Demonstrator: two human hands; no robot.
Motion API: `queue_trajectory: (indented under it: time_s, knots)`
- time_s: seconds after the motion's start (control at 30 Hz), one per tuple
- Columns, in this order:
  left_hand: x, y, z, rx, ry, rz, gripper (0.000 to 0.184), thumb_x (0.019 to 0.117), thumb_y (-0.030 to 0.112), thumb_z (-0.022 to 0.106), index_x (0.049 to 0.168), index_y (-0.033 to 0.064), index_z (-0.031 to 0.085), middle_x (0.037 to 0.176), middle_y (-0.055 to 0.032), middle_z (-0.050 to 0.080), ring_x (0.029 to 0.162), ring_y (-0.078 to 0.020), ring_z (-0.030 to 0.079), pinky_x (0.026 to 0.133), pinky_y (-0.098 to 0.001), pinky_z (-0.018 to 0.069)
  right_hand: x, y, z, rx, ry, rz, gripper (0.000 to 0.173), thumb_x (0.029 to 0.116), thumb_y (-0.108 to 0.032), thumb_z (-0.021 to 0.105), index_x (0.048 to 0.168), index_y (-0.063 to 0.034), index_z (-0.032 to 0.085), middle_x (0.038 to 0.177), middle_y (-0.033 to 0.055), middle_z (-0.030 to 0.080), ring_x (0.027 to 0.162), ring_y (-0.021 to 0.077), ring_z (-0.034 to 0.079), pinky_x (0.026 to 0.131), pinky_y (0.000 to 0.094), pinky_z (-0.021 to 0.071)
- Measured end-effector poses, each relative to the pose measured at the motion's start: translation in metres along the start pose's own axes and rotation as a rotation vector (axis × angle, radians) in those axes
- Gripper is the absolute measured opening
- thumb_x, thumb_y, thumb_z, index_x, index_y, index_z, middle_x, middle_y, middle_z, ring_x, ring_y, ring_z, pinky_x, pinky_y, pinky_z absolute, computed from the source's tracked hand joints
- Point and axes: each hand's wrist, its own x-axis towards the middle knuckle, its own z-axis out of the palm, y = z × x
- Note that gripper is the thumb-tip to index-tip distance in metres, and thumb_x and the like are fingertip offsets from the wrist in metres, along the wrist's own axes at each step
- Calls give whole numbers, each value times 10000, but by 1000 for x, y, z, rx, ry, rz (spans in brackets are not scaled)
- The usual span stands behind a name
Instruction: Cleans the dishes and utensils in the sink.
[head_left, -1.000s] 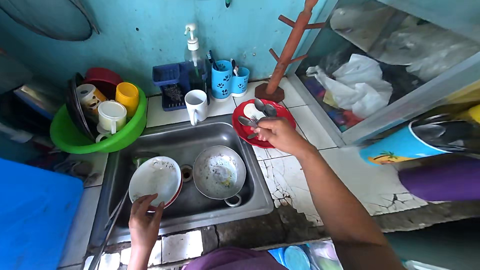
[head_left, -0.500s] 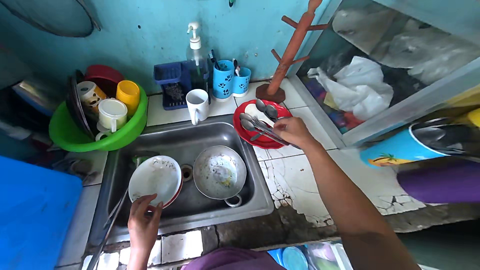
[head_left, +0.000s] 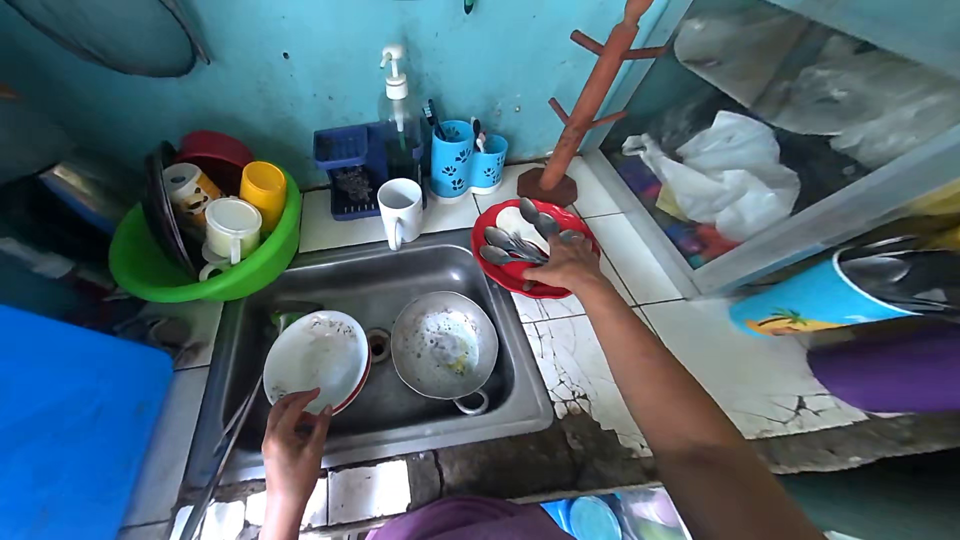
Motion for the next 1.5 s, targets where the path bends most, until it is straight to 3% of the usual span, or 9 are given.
queue_trajectory:
  time_s: [0.27, 0.63, 0.87, 1.0, 1.13, 1.27, 1.33, 1.4, 1.5]
  knots:
    - [-1, 4, 4, -2, -31, -4, 308, 919, 134, 687, 1173, -39, 708, 1210, -232, 622, 805, -149, 659, 675, -253, 556, 3, -3, 0, -31, -48, 34, 755, 795, -65, 797, 1459, 47, 456, 1369, 411, 483, 1250, 574, 523, 919, 694, 490]
    - [24, 75, 54, -132, -445, 204, 298, 947, 123, 674, 1207, -19, 703, 1185, -201, 662, 860, -191, 678, 747, -313, 580, -20, -22, -2, -4, -83, 38, 623, 959, -33, 574, 1537, 2, 346, 1276, 344, 605, 1153, 527, 623, 889, 699, 490]
    - [66, 155, 123, -770, -842, -399, 602, 1083, 267, 497, 1561, -35, 290, 1429, -229, 536, 1218, -270, 613, 998, -402, 529, -112, -78, -11, 197, -152, -177, 669, 959, -46, 624, 1566, -22, 344, 1390, 303, 552, 1201, 497, 597, 964, 690, 476]
    - [71, 172, 147, -1024, -598, -563, 285, 1068, 249, 542, 1212, 8, 587, 961, -104, 660, 850, -158, 650, 770, -320, 557, -153, -113, 3, 254, -274, -298, 470, 1007, -86, 557, 1455, 41, 485, 1434, 264, 533, 1327, 402, 536, 1090, 568, 437]
    - [82, 154, 139, -938, -415, -623, 217, 1031, 157, 601, 1147, -26, 599, 876, -129, 680, 761, -183, 669, 691, -333, 566, -165, -116, 15, 372, -408, -462, 485, 1050, -163, 539, 1453, 93, 452, 1502, 274, 439, 1397, 368, 458, 1164, 474, 377]
    - [97, 121, 110, -795, -487, -658, 59, 984, 6, 583, 984, -46, 610, 715, -92, 662, 601, -151, 637, 583, -291, 556, -142, -85, 21, 695, -493, -600, 263, 1000, -139, 651, 1116, 88, 716, 1129, 182, 722, 1054, 189, 687, 990, 363, 534]
    - [102, 116, 92, -693, -646, -661, 35, 1000, -39, 521, 1029, -29, 538, 688, -60, 630, 572, -127, 638, 573, -255, 573, -123, -77, 37, 508, -475, -581, 186, 986, -84, 651, 960, 90, 710, 922, 172, 693, 864, 202, 643, 855, 390, 519]
    - [104, 112, 83, -512, -803, -642, 57, 985, -55, 548, 1029, -21, 538, 679, -39, 618, 554, -101, 621, 561, -224, 556, -116, -79, 63, 165, -575, -585, 231, 970, -56, 656, 1142, 92, 701, 1167, 290, 671, 1145, 410, 628, 1041, 565, 455]
    - [103, 107, 88, -272, -960, -587, 104, 946, -48, 603, 1029, -12, 550, 703, -21, 602, 572, -81, 591, 576, -217, 525, -123, -89, 98, -188, -715, -629, 429, 959, -38, 622, 1385, 12, 599, 1447, 297, 527, 1406, 480, 430, 1143, 643, 336]
